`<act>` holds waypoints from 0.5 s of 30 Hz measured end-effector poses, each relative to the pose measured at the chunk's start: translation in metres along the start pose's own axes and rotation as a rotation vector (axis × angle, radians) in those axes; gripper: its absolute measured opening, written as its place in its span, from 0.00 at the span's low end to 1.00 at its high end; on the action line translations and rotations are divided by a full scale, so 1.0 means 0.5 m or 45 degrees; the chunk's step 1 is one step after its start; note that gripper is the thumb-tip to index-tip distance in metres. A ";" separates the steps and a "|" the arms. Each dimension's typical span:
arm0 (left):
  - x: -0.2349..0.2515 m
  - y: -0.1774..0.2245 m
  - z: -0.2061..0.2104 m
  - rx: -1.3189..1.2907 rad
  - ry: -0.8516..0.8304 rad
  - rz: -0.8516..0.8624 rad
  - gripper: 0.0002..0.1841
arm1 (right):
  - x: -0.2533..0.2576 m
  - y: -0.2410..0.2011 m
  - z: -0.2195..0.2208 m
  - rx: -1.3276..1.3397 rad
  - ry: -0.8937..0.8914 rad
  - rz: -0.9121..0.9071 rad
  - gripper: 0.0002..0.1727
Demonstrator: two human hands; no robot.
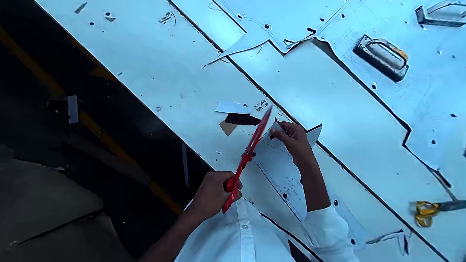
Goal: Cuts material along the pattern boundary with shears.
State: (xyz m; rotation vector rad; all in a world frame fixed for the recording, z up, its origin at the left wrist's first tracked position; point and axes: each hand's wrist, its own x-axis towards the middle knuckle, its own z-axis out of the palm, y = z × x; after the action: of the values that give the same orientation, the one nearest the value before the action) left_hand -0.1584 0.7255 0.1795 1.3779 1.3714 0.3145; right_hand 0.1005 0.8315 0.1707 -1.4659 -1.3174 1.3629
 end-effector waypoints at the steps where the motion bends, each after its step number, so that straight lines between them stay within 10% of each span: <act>1: 0.002 -0.012 -0.008 -0.066 0.017 -0.026 0.04 | 0.014 0.013 0.002 -0.047 -0.018 0.043 0.06; 10: 0.009 -0.101 -0.154 0.122 -0.056 -0.250 0.10 | 0.098 0.054 0.064 -0.537 -0.241 0.233 0.13; 15: 0.049 -0.105 -0.283 0.483 -0.351 -0.194 0.15 | 0.057 0.055 0.111 -0.815 0.206 0.036 0.29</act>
State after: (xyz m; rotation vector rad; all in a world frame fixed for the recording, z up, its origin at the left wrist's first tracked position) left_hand -0.2916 0.8000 0.1756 1.5460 1.3355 -0.2429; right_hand 0.0495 0.8464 0.1283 -1.9656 -1.7175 0.8389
